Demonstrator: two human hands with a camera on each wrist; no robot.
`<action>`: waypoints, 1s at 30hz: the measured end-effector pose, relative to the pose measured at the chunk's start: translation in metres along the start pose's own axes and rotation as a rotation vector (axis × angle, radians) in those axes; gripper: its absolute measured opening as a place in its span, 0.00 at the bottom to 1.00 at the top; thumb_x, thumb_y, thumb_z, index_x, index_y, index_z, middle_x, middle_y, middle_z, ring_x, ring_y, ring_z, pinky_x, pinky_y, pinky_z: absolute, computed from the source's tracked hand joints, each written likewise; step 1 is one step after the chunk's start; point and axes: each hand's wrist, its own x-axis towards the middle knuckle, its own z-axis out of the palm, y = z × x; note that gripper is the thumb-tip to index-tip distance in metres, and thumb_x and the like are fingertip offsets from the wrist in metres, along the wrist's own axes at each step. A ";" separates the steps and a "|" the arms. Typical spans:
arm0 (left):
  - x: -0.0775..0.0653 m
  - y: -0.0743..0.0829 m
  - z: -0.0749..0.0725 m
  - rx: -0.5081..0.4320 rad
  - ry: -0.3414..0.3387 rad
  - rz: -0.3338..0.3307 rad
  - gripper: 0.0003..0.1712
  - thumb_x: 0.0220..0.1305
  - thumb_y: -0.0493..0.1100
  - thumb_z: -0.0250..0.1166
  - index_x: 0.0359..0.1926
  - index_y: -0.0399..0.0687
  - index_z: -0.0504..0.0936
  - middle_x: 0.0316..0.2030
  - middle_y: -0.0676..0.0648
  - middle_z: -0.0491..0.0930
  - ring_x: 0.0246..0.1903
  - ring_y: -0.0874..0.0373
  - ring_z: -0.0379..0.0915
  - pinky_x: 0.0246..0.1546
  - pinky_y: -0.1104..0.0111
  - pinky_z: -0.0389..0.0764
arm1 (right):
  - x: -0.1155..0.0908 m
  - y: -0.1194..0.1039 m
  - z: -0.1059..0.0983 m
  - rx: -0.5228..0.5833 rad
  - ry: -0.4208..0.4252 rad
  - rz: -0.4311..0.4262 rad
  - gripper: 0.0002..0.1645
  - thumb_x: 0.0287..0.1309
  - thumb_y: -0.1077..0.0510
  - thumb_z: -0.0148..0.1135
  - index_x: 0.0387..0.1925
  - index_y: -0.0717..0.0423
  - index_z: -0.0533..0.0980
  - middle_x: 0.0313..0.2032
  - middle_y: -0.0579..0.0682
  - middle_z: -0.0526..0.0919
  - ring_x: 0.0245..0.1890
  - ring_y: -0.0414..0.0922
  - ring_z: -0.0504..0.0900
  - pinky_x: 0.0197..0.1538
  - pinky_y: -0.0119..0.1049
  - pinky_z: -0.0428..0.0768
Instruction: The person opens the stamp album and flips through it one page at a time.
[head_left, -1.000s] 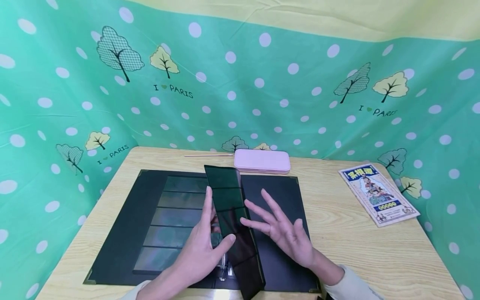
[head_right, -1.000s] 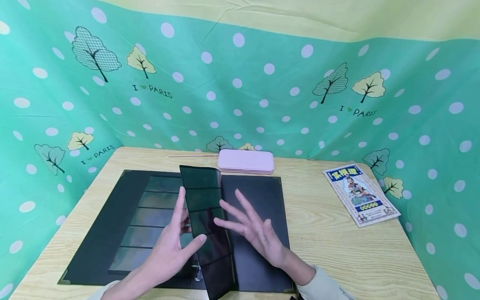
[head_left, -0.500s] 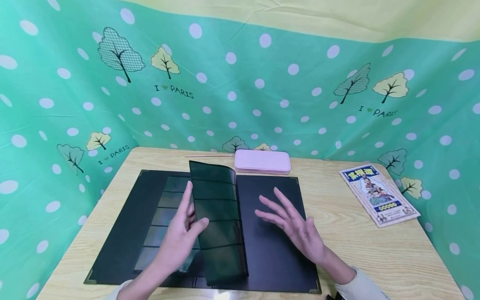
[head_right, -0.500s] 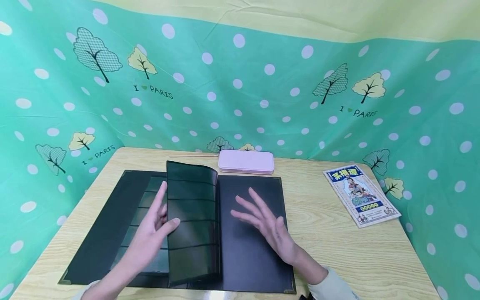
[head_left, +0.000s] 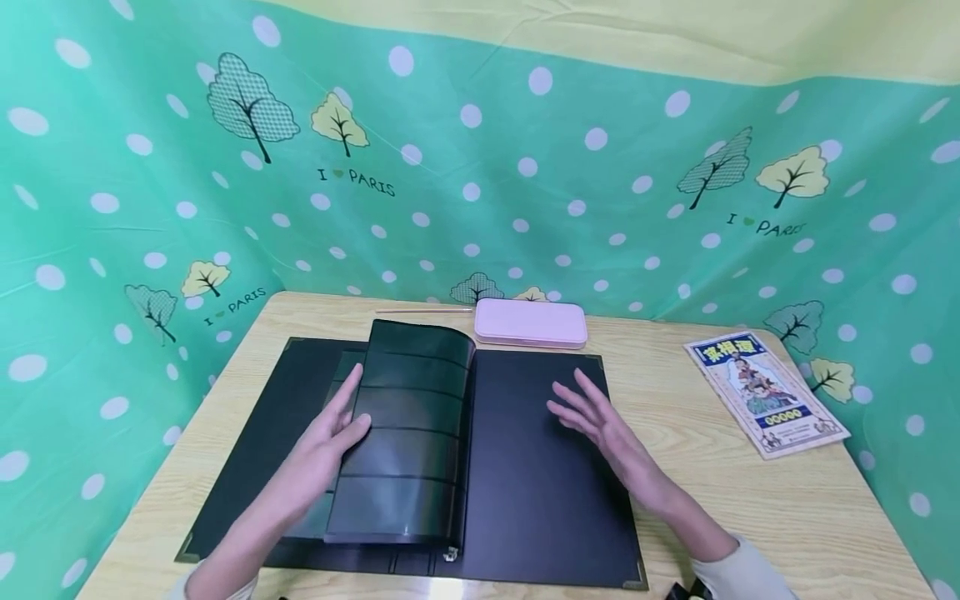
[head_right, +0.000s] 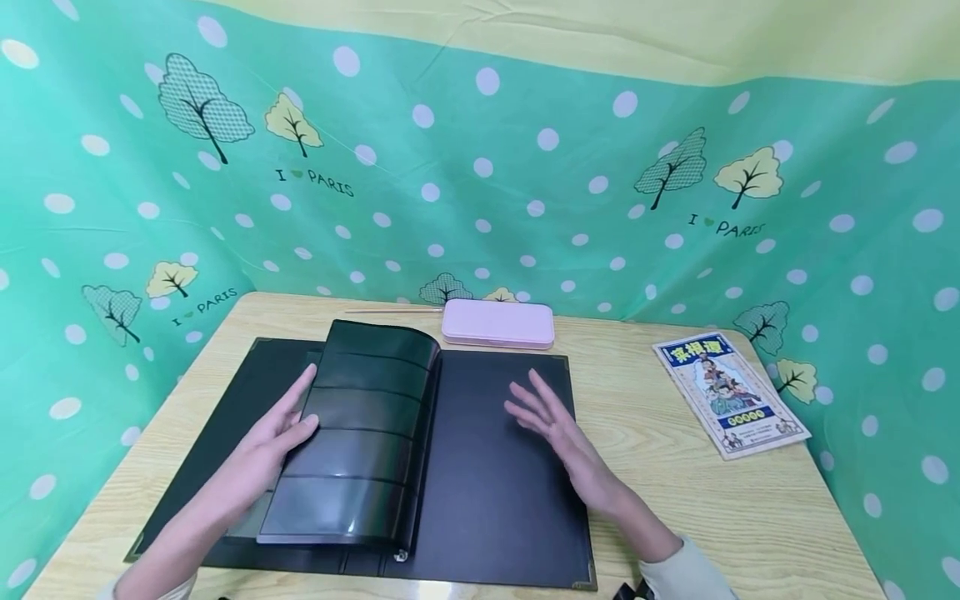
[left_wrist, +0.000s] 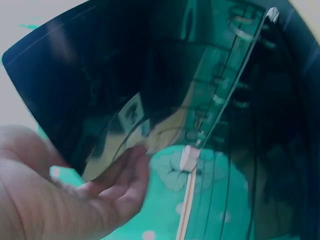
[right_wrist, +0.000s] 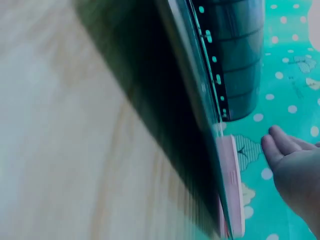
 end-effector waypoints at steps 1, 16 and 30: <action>0.000 -0.001 -0.002 0.004 -0.017 -0.010 0.44 0.91 0.49 0.51 0.92 0.62 0.34 0.90 0.41 0.28 0.86 0.27 0.32 0.80 0.27 0.42 | -0.002 0.001 -0.001 -0.027 0.020 0.045 0.38 0.92 0.59 0.29 0.92 0.46 0.37 0.88 0.58 0.54 0.83 0.45 0.66 0.80 0.30 0.64; 0.001 -0.025 -0.011 0.151 0.094 0.044 0.38 0.92 0.43 0.48 0.91 0.44 0.44 0.87 0.28 0.47 0.80 0.26 0.57 0.77 0.31 0.58 | -0.023 0.014 -0.023 -0.490 0.091 0.296 0.52 0.78 0.55 0.70 0.91 0.43 0.53 0.85 0.56 0.63 0.84 0.65 0.59 0.74 0.17 0.56; 0.001 -0.011 -0.005 0.243 0.313 0.191 0.44 0.79 0.48 0.71 0.88 0.51 0.63 0.20 0.55 0.57 0.16 0.59 0.55 0.23 0.62 0.64 | -0.029 0.021 -0.025 -0.727 -0.101 0.352 0.62 0.66 0.39 0.80 0.90 0.46 0.56 0.88 0.54 0.56 0.87 0.64 0.53 0.77 0.72 0.65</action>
